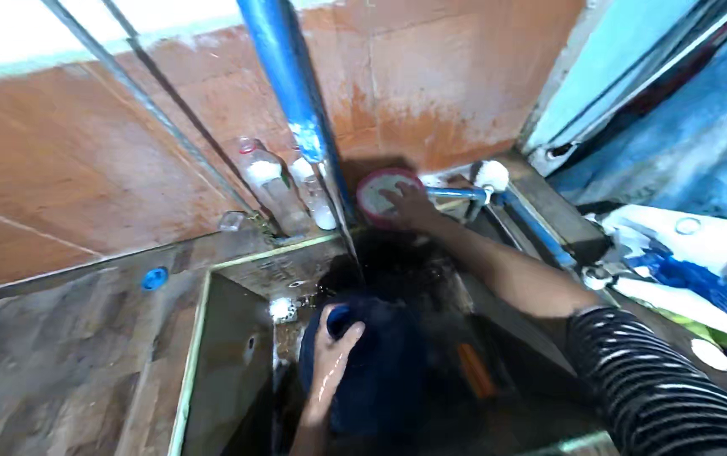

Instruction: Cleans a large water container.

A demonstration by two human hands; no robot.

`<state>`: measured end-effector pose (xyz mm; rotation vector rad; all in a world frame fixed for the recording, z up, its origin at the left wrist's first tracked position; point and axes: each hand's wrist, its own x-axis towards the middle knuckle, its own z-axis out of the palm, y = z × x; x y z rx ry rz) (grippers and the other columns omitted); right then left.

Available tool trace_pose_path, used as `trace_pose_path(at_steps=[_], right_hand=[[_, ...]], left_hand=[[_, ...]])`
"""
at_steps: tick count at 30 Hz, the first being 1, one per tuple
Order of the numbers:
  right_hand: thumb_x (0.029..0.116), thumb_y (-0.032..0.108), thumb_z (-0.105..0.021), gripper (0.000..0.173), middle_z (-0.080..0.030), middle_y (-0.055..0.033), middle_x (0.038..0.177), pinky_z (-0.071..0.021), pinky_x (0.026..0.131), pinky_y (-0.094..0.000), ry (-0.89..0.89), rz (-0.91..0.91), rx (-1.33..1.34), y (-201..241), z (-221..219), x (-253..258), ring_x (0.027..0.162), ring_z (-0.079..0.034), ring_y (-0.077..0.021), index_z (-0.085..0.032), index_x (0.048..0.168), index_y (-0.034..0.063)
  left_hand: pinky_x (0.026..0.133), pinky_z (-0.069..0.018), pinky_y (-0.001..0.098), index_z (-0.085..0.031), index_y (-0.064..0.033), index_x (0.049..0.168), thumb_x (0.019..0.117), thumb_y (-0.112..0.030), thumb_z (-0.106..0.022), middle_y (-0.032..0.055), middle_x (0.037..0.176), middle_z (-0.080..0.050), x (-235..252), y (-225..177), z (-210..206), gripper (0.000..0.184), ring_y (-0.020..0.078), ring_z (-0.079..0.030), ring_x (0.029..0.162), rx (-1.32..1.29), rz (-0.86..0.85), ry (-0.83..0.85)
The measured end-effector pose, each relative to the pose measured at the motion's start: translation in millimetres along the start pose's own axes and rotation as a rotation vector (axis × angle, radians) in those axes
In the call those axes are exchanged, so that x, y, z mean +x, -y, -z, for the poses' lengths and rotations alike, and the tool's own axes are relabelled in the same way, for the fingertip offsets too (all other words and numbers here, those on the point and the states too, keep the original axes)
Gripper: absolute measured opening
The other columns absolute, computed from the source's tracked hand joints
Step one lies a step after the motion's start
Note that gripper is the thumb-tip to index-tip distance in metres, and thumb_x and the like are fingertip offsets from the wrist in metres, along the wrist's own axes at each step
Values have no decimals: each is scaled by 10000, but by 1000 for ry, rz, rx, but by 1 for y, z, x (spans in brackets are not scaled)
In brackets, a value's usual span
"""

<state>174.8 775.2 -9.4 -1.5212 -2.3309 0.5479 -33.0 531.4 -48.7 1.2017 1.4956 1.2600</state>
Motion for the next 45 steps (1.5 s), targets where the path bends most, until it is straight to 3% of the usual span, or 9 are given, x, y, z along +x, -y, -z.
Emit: trace_pose_path(at_steps=[3, 5, 10, 22, 29, 34, 37, 41, 45], right_hand=[[1005, 478, -604, 651, -309, -306, 1617, -231, 1120, -792, 86, -96, -5, -11, -16, 51, 1461, -272, -588, -445, 1569, 195], [1026, 473, -569, 625, -375, -280, 1592, -273, 1131, -755, 149, -148, -9, -6, -22, 64, 1462, -324, -536, -453, 1560, 172], [1033, 267, -598, 518, -421, -356, 1518, -284, 1141, -722, 277, -224, -45, 8, -26, 65, 1449, -338, -540, -543, 1400, -94], [1002, 190, -626, 436, -582, -329, 1354, -438, 1016, -705, 140, -173, -4, 14, -12, 74, 1268, -558, -514, -575, 1372, -36], [968, 87, -686, 331, -682, -201, 1076, -557, 850, -449, 439, 114, 469, 97, 2, -69, 926, -666, -263, -615, 1271, -27], [985, 247, -628, 435, -540, -249, 1474, -419, 1159, -516, 217, 604, 403, 138, -94, -193, 1378, -520, -375, -652, 1348, 6], [895, 147, -680, 291, -670, -241, 1307, -474, 1047, -630, -201, 738, 272, 144, -139, -208, 1240, -616, -464, -755, 1147, 22], [903, 148, -661, 127, -740, -165, 958, -567, 802, -546, -442, 792, 95, 157, -146, -192, 944, -713, -375, -753, 921, 64], [906, 145, -661, 165, -737, -192, 878, -560, 798, -561, -140, 550, 22, 186, -118, -186, 908, -721, -389, -757, 943, 16]], left_hand=[[927, -536, 251, -615, 47, 1140, 823, -158, -658, 41, 1036, -702, -15, 16, 2, 381, 53, -652, 1004, -90, -27, -54], [899, -549, 243, -644, 41, 1093, 854, -167, -661, 18, 1000, -725, -19, 27, 1, 317, 39, -669, 964, -133, -89, 57], [952, -537, 266, -735, -13, 1012, 948, -259, -622, -15, 998, -747, -22, 38, 6, 278, 42, -679, 987, -203, -83, 299], [968, -547, 311, -762, -56, 947, 1049, -210, -330, 23, 931, -767, -40, 54, 38, 471, 116, -710, 960, -323, -26, 109], [947, -510, 266, -713, 24, 1045, 1134, -229, -296, 41, 987, -734, -57, 4, 16, 496, 47, -655, 970, -150, 248, -338], [787, -548, 313, -610, 56, 1138, 1139, -368, -205, 94, 909, -661, -55, 4, 2, 586, 119, -638, 831, -531, 366, -611], [751, -558, 352, -599, 19, 1203, 1123, -458, -177, 110, 919, -670, -50, 5, 12, 642, 167, -650, 809, -662, 472, -533], [709, -548, 361, -595, -18, 1199, 1102, -527, -138, 97, 892, -653, -49, 3, 14, 691, 172, -634, 780, -713, 509, -493], [806, -530, 415, -598, -6, 1222, 1092, -560, -139, 144, 1027, -651, -56, -6, 13, 732, 213, -628, 913, -612, 487, -550]])
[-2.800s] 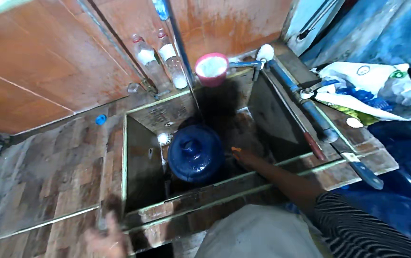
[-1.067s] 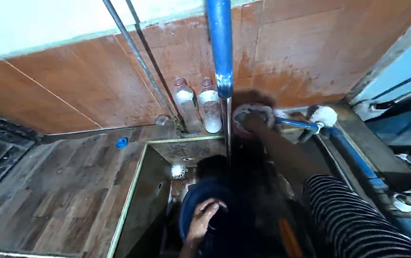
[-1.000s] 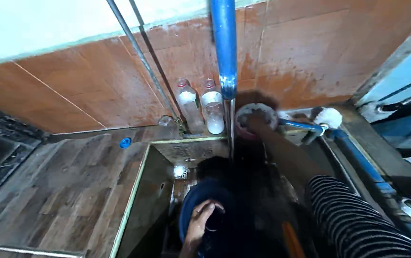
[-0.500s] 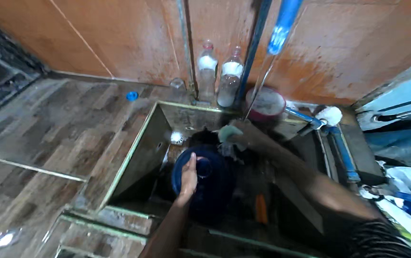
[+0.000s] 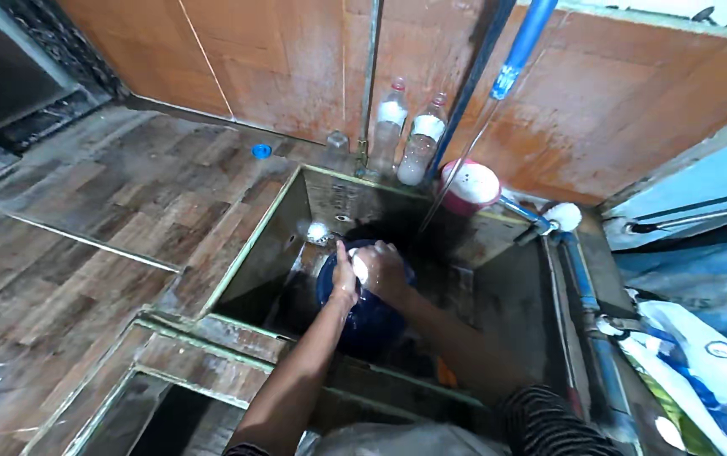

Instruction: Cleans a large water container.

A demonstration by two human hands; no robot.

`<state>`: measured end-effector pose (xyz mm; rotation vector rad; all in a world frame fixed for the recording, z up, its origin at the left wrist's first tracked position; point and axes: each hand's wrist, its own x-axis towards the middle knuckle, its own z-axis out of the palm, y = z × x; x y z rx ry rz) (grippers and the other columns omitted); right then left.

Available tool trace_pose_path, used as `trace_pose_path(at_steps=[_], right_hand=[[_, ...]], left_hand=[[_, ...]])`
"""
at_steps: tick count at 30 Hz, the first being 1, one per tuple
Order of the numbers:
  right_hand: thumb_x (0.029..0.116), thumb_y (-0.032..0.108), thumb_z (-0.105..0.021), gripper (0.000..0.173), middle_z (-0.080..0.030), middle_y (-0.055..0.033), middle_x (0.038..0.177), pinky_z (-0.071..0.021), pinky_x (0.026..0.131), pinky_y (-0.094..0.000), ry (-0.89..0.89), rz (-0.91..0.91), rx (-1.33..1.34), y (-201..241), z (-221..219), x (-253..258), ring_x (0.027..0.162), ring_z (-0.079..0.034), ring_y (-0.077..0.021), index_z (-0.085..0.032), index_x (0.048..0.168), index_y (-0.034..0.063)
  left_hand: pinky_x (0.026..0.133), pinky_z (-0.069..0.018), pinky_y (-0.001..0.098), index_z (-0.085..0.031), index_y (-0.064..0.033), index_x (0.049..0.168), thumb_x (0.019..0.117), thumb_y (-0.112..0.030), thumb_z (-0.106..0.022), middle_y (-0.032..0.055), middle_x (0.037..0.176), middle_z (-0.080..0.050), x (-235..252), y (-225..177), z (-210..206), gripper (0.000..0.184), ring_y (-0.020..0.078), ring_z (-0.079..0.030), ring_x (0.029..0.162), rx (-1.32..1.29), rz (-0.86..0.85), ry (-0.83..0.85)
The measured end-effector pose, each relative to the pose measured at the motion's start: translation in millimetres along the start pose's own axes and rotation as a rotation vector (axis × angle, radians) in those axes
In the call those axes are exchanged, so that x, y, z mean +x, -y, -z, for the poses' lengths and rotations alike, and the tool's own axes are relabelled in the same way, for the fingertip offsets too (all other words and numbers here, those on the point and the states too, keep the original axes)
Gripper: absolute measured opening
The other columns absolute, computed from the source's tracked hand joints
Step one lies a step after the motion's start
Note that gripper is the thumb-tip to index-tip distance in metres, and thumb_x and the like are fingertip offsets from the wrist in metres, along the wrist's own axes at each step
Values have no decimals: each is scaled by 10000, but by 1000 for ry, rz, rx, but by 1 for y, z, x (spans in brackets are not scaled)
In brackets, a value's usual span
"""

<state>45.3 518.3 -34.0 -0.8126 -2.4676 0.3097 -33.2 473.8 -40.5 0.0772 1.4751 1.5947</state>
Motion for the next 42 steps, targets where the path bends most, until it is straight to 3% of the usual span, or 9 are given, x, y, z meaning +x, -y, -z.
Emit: trace_pose_path(at_steps=[2, 5, 10, 16, 19, 26, 32, 37, 42], right_hand=[[993, 117, -612, 271, -700, -287, 1122, -497, 969, -604, 297, -302, 176, -1, 30, 19, 1117, -664, -442, -683, 1182, -63], [1036, 142, -564, 360, -678, -288, 1208, -498, 1035, -523, 77, -511, 412, -35, 27, -4, 1146, -660, -376, -617, 1296, -100], [898, -24, -633, 385, -559, -326, 1424, -426, 1135, -565, 98, -220, 271, -58, -10, -121, 1330, -538, -503, -638, 1257, -163], [1054, 126, -520, 459, -373, -194, 1629, -152, 1229, -647, 401, -288, 149, -125, -68, 23, 1540, -212, -462, -504, 1500, 19], [1019, 36, -519, 440, -425, -194, 1598, -240, 1239, -575, 290, -167, 275, -108, -78, 20, 1522, -315, -386, -535, 1453, -33], [945, 46, -586, 442, -536, -309, 1459, -390, 1180, -533, 126, -86, 276, -62, -58, -58, 1401, -484, -462, -586, 1349, -134], [1029, -12, -481, 391, -551, -209, 1487, -440, 1132, -518, 365, -274, 380, -110, -57, 45, 1356, -558, -351, -585, 1406, -23], [949, -11, -526, 230, -676, -259, 1295, -491, 1104, -477, -150, -109, 437, -70, -51, -79, 1276, -615, -422, -718, 1048, -92], [1033, -4, -482, 401, -591, -214, 1438, -435, 1129, -520, 261, -480, 435, -104, -52, 15, 1333, -570, -365, -571, 1423, -14]], left_hand=[[953, -489, 441, -587, 57, 1297, 1112, -492, -113, 224, 1207, -638, -13, -2, -5, 748, 259, -611, 1090, 143, -107, -2], [998, -476, 448, -614, 115, 1192, 1131, -242, -298, 262, 1157, -645, -18, -5, -13, 481, 301, -617, 1102, 493, -402, 101], [1068, -442, 524, -677, 63, 1173, 985, -310, -628, 270, 1281, -625, -8, 6, -24, 420, 417, -569, 1253, 1029, -574, 196], [966, -517, 533, -740, 43, 1014, 934, -155, -641, 228, 1096, -720, 11, 12, -30, 236, 402, -663, 1117, 1065, -829, 354], [1016, -500, 536, -728, 19, 1082, 943, -195, -686, 210, 1176, -696, 34, -9, -3, 258, 364, -636, 1177, 1108, -858, 532], [878, -535, 561, -750, 18, 1071, 951, -207, -646, 221, 1119, -711, 9, -4, 4, 276, 440, -654, 1086, 1186, -725, 35], [820, -560, 508, -729, -1, 911, 893, -102, -650, 173, 930, -718, 10, 2, 2, 130, 379, -692, 950, 1136, -1088, 741], [893, -526, 606, -742, -1, 1090, 954, -193, -664, 267, 1169, -662, 31, -26, 32, 248, 489, -620, 1114, 1255, -845, 96], [706, -579, 498, -751, -33, 862, 882, -110, -619, 157, 923, -727, 28, 8, 5, 155, 381, -703, 915, 1220, -1145, 326]])
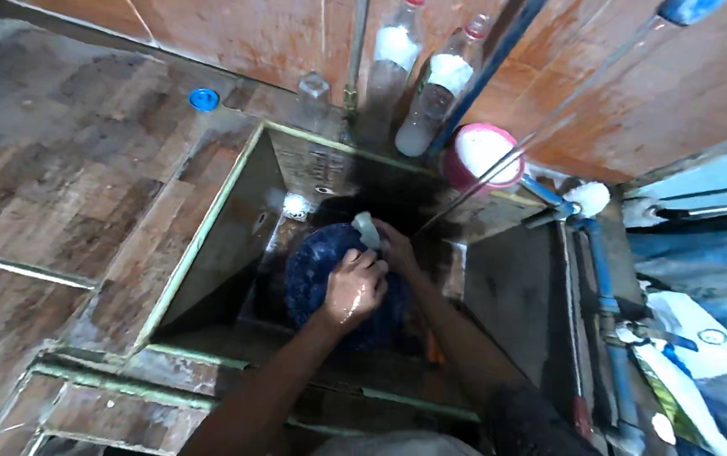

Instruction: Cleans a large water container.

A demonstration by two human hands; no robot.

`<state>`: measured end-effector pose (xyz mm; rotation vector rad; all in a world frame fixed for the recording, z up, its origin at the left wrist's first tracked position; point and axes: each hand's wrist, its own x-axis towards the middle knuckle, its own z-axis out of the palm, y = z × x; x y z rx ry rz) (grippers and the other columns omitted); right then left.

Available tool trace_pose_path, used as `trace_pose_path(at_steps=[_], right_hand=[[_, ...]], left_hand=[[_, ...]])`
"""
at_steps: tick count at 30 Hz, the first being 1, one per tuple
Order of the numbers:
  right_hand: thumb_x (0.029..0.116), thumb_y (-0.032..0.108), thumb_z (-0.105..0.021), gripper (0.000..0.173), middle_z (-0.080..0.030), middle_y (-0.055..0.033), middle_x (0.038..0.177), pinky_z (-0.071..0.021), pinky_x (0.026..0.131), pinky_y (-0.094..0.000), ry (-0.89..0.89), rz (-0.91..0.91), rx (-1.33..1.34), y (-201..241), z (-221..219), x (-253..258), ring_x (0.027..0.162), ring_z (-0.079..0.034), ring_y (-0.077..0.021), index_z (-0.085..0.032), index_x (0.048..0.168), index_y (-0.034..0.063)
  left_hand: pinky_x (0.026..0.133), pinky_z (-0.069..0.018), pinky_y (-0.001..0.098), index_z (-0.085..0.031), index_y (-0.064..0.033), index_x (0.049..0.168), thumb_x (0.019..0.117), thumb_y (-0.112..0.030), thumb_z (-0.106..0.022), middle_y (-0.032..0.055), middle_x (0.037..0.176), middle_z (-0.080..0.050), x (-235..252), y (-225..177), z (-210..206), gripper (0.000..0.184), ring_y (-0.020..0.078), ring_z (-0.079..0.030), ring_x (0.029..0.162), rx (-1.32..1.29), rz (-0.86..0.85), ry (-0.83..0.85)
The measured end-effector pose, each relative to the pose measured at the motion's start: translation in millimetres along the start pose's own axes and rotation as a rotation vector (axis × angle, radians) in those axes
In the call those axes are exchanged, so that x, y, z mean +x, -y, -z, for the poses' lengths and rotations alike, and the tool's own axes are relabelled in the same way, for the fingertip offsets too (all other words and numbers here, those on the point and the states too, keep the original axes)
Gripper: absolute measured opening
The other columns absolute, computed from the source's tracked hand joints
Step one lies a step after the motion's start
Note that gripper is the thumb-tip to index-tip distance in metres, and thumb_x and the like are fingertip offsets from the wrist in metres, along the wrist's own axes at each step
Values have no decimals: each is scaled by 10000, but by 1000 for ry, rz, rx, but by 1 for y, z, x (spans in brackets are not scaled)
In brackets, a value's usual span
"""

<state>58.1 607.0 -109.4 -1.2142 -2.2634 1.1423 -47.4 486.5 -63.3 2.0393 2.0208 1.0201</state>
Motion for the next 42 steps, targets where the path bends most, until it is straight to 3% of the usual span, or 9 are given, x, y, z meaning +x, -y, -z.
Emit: trace_pose_path(at_steps=[4, 8, 13, 17, 22, 28, 34, 39, 42], right_hand=[[1008, 62, -497, 381, -606, -230, 1421, -454, 1134, -534, -181, 282, -34, -18, -35, -43, 1343, -567, -396, -640, 1345, -45], [924, -8, -556, 311, -660, -229, 1346, -462, 1103, -565, -266, 506, -52, -3, -64, -101, 1314, -571, -467, -732, 1177, -46], [924, -48, -629, 398, -551, -167, 1503, -289, 1206, -593, 49, 340, 0, 24, -44, 17, 1444, -441, -398, -665, 1319, -13], [942, 35, -561, 295, -634, -146, 1416, -400, 1133, -605, -194, 427, -58, 5, -68, -34, 1383, -517, -408, -743, 1174, 24], [849, 2, -654, 187, -645, -309, 1156, -565, 929, -489, -265, 293, 47, 7, -65, -110, 1077, -654, -425, -720, 1001, -84], [1062, 221, -524, 416, -488, -283, 1479, -478, 1020, -631, 95, -280, -135, 10, -7, 15, 1269, -567, -464, -554, 1451, 78], [876, 76, -671, 277, -670, -302, 1091, -612, 675, -489, -287, 213, -129, 14, -51, -100, 828, -722, -389, -721, 1108, -66], [986, 114, -642, 273, -628, -246, 1321, -450, 1059, -583, 158, 148, -81, 42, -45, 32, 1260, -570, -424, -734, 1236, 54], [995, 90, -612, 305, -644, -197, 1349, -415, 1087, -619, 119, 166, -156, 32, -52, 30, 1305, -544, -428, -724, 1278, 96]], left_hand=[[829, -588, 445, -736, 21, 924, 872, -250, -671, 192, 976, -736, -21, 43, 11, 283, 329, -715, 961, -141, -36, -178], [946, -502, 218, -562, 172, 1163, 723, -241, -846, 254, 1104, -659, -42, 24, -14, 667, 125, -640, 1058, -384, 497, -592], [969, -535, 320, -570, 105, 1248, 700, -151, -883, 198, 1146, -684, -26, 26, 2, 680, 151, -665, 1067, -561, 552, -245], [1019, -523, 313, -573, 21, 1326, 748, -259, -872, 141, 1243, -670, -40, 51, 36, 708, 129, -641, 1157, -548, 530, 34], [940, -498, 185, -493, 149, 1297, 691, -85, -855, 190, 1175, -634, -40, 26, 6, 744, 45, -615, 1063, -598, 756, -581], [1090, -456, 317, -595, 52, 1301, 714, -184, -901, 158, 1310, -635, -38, 31, 34, 703, 156, -582, 1243, -754, 335, 397], [989, -499, 256, -561, 145, 1235, 667, -233, -866, 215, 1196, -653, -68, 30, 2, 747, 125, -622, 1124, -533, 612, -352], [1064, -471, 290, -597, 105, 1258, 676, -192, -905, 198, 1266, -644, -47, 38, 25, 722, 157, -603, 1201, -657, 376, 205], [1086, -467, 337, -612, 33, 1291, 691, -248, -915, 167, 1323, -624, -44, 55, 45, 729, 183, -580, 1252, -596, 349, 384]])
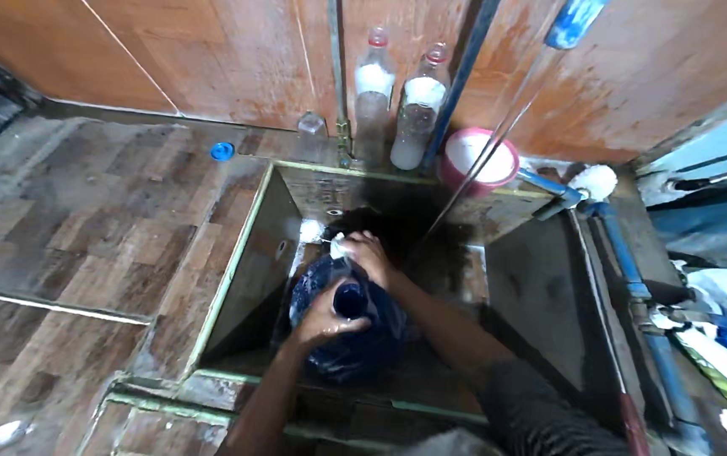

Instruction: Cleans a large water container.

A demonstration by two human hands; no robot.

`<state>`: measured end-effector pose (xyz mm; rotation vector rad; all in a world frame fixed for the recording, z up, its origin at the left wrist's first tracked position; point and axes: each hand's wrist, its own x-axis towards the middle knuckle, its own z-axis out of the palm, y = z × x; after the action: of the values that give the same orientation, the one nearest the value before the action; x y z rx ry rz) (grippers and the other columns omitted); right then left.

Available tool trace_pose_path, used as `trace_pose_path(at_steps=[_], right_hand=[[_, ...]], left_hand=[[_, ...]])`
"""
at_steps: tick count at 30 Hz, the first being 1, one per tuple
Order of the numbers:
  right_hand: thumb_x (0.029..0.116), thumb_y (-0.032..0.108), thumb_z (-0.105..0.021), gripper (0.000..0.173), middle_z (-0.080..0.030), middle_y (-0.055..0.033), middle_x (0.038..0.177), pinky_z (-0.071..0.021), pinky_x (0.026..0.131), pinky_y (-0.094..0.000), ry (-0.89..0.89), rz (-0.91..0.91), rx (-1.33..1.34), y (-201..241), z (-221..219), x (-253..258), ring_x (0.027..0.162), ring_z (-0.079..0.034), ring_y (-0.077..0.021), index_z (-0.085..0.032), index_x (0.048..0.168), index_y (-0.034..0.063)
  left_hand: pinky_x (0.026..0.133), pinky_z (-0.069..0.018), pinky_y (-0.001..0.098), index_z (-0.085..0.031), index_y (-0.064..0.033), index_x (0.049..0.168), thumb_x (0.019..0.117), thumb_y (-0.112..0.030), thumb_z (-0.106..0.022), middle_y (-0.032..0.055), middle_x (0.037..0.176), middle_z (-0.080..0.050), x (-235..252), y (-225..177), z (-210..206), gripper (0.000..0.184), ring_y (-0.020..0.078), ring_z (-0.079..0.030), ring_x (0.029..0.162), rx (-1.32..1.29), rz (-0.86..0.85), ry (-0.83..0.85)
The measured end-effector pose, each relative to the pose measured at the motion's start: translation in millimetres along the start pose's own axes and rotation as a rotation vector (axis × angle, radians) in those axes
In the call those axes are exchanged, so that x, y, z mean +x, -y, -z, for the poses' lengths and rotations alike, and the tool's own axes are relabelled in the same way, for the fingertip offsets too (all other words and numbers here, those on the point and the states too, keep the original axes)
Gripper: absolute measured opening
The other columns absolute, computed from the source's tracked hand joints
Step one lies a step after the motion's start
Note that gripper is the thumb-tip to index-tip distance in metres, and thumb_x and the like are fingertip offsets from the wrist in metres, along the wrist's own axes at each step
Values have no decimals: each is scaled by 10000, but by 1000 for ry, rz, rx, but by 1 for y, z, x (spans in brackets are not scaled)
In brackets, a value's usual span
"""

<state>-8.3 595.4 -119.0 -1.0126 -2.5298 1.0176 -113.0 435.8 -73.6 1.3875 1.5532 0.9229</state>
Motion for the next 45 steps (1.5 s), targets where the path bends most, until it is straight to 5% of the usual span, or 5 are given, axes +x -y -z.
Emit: trace_pose_path(at_steps=[6, 22, 31, 40, 45], right_hand=[[868, 42, -680, 240, -660, -293, 1168, -578, 914, -498, -343, 47, 163, -3, -7, -147, 1074, -675, -404, -721, 1069, -82], [1017, 189, -584, 440, -617, -314, 1308, -469, 1006, -633, 120, -147, -206, 105, 76, -98, 1229, -597, -481, -559, 1403, -22], [968, 138, -620, 482, -484, -264, 1529, -379, 1191, -521, -288, 58, 53, -1, -8, -141, 1423, -473, -416, -573, 1387, -92], [1062, 160, -531, 434, -407, -293, 1555, -368, 1162, -580, -13, -315, 189, -40, 94, -16, 1419, -442, -435, -514, 1438, -57], [1102, 175, -426, 482, -519, -306, 1471, -397, 1160, -533, -26, -615, 177, -83, 14, -82, 1363, -527, -423, -414, 1520, -64]], left_hand=[[980, -505, 231, -564, 120, 1266, 687, -153, -877, 174, 1194, -666, -11, 0, -63, 713, 80, -630, 1102, -229, 45, -604], [1122, -427, 375, -459, 184, 1376, 835, -37, -780, 302, 1332, -586, -11, -35, -60, 667, 290, -567, 1281, 0, 132, -122], [1040, -505, 369, -426, 129, 1408, 812, -133, -821, 270, 1295, -601, 30, -8, -36, 761, 258, -609, 1195, -240, 75, -908], [886, -573, 280, -560, -9, 1284, 713, -62, -795, 52, 1117, -679, 57, -32, -21, 620, 85, -658, 1010, -465, 18, -401], [843, -578, 348, -500, 61, 1353, 964, -128, -684, 160, 1111, -661, 77, 56, 8, 469, 167, -666, 937, -542, 283, -942]])
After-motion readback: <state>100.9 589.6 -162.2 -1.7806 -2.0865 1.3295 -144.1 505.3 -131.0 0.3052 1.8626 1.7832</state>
